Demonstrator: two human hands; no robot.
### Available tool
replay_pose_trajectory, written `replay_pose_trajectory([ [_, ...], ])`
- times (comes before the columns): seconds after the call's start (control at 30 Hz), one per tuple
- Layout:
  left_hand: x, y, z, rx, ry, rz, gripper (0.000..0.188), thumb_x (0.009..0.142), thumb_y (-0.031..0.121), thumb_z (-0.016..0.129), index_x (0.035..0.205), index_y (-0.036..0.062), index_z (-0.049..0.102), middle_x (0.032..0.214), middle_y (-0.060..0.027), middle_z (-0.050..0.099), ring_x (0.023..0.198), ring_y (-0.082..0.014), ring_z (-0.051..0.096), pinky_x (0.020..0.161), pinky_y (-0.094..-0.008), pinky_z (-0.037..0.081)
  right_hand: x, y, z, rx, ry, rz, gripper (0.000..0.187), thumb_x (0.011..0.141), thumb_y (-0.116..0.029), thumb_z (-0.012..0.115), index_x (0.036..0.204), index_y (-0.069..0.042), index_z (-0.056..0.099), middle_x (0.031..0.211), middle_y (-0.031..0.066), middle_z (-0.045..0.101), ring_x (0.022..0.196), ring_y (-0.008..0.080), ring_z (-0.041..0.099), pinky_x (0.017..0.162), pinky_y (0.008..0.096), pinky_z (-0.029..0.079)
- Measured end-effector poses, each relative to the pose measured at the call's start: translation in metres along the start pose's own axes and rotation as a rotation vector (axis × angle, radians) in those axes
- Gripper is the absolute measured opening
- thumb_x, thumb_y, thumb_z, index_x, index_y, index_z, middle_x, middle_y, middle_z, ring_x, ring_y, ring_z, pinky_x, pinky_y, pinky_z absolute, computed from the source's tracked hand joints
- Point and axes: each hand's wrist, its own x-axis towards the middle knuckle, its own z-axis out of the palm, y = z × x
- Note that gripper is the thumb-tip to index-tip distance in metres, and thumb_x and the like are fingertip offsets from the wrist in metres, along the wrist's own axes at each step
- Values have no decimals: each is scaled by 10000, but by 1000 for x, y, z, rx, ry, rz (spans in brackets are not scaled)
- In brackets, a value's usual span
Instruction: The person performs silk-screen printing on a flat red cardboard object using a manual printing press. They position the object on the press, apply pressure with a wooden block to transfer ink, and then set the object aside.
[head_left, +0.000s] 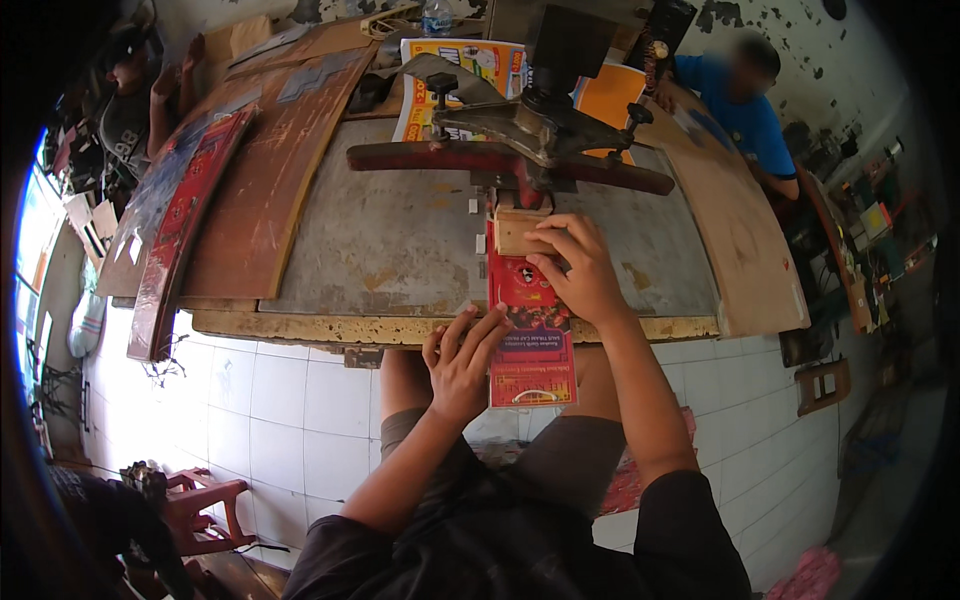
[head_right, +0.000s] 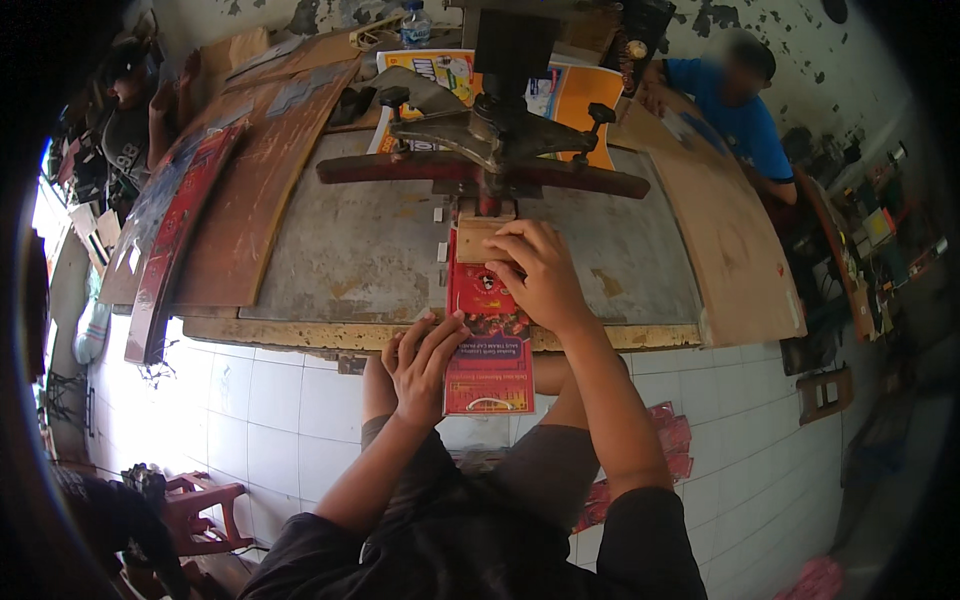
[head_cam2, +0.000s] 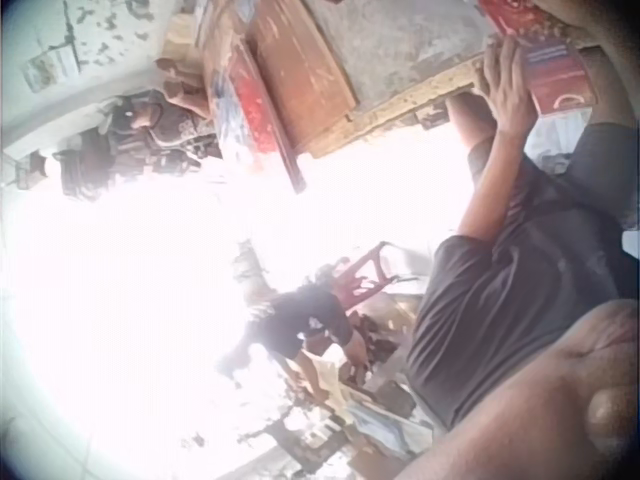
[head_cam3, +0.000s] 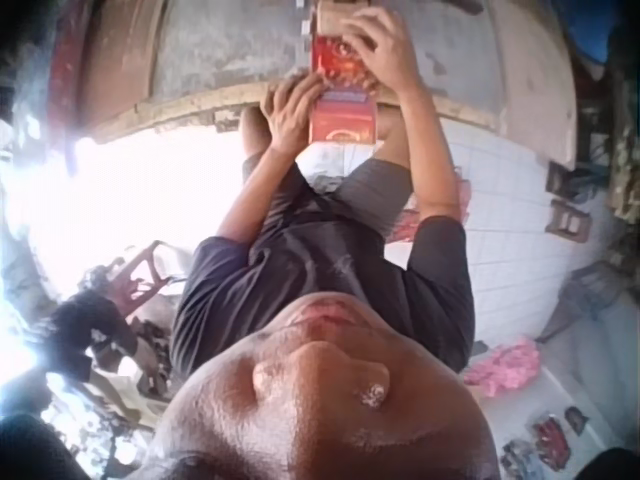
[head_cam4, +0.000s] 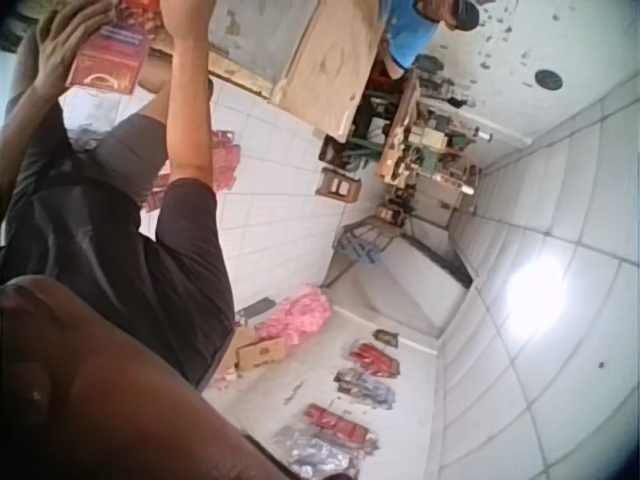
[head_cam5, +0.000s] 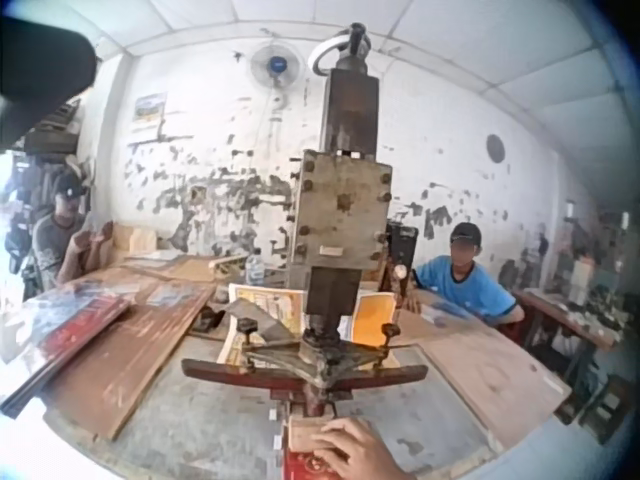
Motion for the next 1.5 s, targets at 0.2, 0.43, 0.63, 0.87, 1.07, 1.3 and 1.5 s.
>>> replay_pose_trajectory([
  [0.2,-2,-1,1,-7,-27,-8,453,943,137,613,1380,200,717,1551,69,669,1471,-186,539,1207,-407,239,2,0,0,19,5,38,307,869,-96,879,1160,-97,780,1216,40,693,1145,298,651,1004,454,504],
  [0.43,1,-1,-12,-40,-104,-3,516,898,123,674,1409,190,701,1566,57,657,1482,-211,534,1203,-426,270,3,-1,0,2,7,36,307,872,-115,874,1161,-103,770,1210,30,689,1144,287,648,1001,453,500],
  [0.63,36,-25,-58,-233,-366,84,662,793,27,688,1437,176,670,1533,8,669,1459,-244,554,1182,-484,378,0,-1,0,-19,24,28,295,896,-143,852,1171,-114,750,1206,18,681,1156,274,639,1008,451,493],
  [0.87,135,-91,-61,-232,-452,165,556,854,28,596,1403,90,662,1554,-134,619,1495,-345,514,1244,-541,370,-1,-4,1,-39,21,22,299,910,-146,841,1188,-108,737,1231,32,673,1183,283,632,1027,458,486],
  [1.07,168,-115,-8,-70,-467,351,491,913,95,541,1390,66,655,1598,-161,568,1541,-364,453,1269,-544,340,1,-4,1,-44,10,7,305,916,-139,840,1200,-102,738,1243,39,667,1183,295,630,1021,455,492],
  [1.3,168,-116,0,-154,-482,326,515,920,114,513,1421,57,619,1583,-167,583,1553,-348,452,1272,-564,322,-3,-4,0,-34,-2,33,320,922,-145,829,1222,-120,722,1249,40,663,1193,294,627,1018,459,495],
  [1.5,166,-118,3,-130,-484,320,581,917,117,507,1491,48,569,1601,-173,573,1552,-345,459,1277,-572,314,-4,-5,0,-52,-14,43,317,928,-146,825,1224,-112,716,1250,46,662,1188,302,628,1017,458,498],
])
